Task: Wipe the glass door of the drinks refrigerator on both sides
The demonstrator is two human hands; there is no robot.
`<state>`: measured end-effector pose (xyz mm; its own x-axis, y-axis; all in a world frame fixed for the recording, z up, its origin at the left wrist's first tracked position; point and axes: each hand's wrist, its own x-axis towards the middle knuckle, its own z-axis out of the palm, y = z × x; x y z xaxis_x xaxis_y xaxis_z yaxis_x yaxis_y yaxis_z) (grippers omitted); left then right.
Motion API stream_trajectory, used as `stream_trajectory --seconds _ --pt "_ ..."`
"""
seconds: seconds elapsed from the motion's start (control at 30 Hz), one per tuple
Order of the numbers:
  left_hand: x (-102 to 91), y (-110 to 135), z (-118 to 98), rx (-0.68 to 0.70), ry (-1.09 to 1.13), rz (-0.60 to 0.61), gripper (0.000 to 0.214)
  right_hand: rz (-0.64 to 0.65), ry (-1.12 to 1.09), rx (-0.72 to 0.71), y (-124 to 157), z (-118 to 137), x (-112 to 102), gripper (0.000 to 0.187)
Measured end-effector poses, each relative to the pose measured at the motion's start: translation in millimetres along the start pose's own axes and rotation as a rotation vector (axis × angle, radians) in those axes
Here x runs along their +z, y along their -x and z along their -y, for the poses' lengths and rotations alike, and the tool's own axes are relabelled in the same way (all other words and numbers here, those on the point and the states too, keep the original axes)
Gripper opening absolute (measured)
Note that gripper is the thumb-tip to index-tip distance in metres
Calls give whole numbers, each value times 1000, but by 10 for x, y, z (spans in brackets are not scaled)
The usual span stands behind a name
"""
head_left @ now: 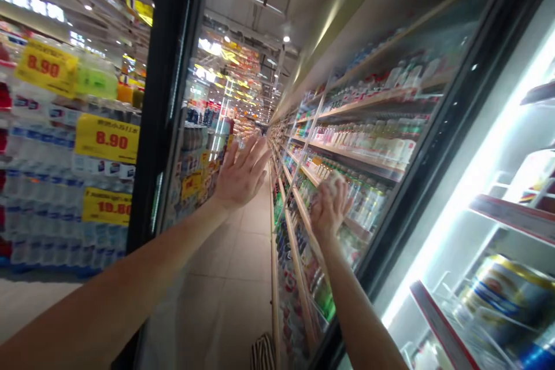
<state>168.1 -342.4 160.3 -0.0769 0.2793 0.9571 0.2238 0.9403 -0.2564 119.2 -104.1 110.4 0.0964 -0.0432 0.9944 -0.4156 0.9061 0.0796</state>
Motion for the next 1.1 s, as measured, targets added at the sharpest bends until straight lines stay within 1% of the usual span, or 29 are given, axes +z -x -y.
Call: stream_trajectory --seconds 0.07,0.1,0.13,0.17,0.2,0.23,0.33,0.37,0.4,0.43,0.47,0.5,0.57,0.6,0.63,0.67,0.7,0.73,0.77,0.83,0.87,0.9,0.93,0.97,1.0,1.1 --pt "2 4 0 -3 5 0 50 -73 46 285 -154 -328 -57 42" --pt "4 5 -1 -4 8 -3 51 -104 63 391 -214 -427 -71 45" --pt "5 6 -1 -6 12 -7 51 -120 72 449 -250 -463 -72 48" --pt "7 7 -2 -8 18 -10 52 -130 74 463 -258 -433 -58 49" --pt "8 8 -2 -8 26 -12 52 -123 64 426 -239 -347 -32 48" --pt "9 8 -2 -9 33 -11 52 -93 43 342 -197 -220 4 47" --pt "4 7 0 -9 43 -2 51 47 -40 -16 -32 158 108 39" --pt "0 6 1 -11 44 2 51 81 -57 -114 4 210 122 38" --pt "-3 5 3 -16 46 8 50 100 -63 -168 18 202 121 37" --pt "-7 3 4 -21 48 15 50 93 -54 -159 10 137 107 37" --pt "-10 2 4 -23 50 18 50 69 -35 -98 -20 23 81 38" --pt "-13 1 4 -24 51 20 50 36 -10 5 -68 -121 47 40" --pt "-17 -1 2 -19 41 20 50 -33 36 264 -192 -414 -23 46" --pt "-18 -3 -1 -14 31 17 51 -57 53 381 -252 -522 -51 48" --pt "-19 -4 -4 -10 19 10 51 -77 66 467 -299 -583 -69 50" --pt "-20 -5 -7 -7 10 4 51 -84 72 508 -327 -593 -76 51" --pt "-20 -7 -10 -6 5 3 51 -83 73 499 -334 -555 -72 50" --pt "-19 -8 -11 -8 8 3 51 -71 68 442 -318 -478 -57 50" --pt "-17 -8 -11 -12 16 7 51 -45 57 350 -286 -378 -35 48" --pt "-9 -8 -4 -23 37 13 51 37 15 108 -200 -186 11 44" --pt "-2 -7 1 -25 44 10 51 75 -3 5 -159 -130 27 41" --pt "5 -5 7 -24 47 3 52 101 -11 -57 -130 -117 34 40" --pt "13 -4 13 -20 47 -4 52 114 -8 -71 -114 -154 30 39" --pt "20 -2 18 -18 47 -10 52 106 5 -35 -115 -238 16 40" --pt "27 -1 22 -19 46 -13 53 82 26 46 -131 -359 -5 41" --pt "38 -1 24 -26 42 -9 53 -37 88 339 -257 -786 -80 47"
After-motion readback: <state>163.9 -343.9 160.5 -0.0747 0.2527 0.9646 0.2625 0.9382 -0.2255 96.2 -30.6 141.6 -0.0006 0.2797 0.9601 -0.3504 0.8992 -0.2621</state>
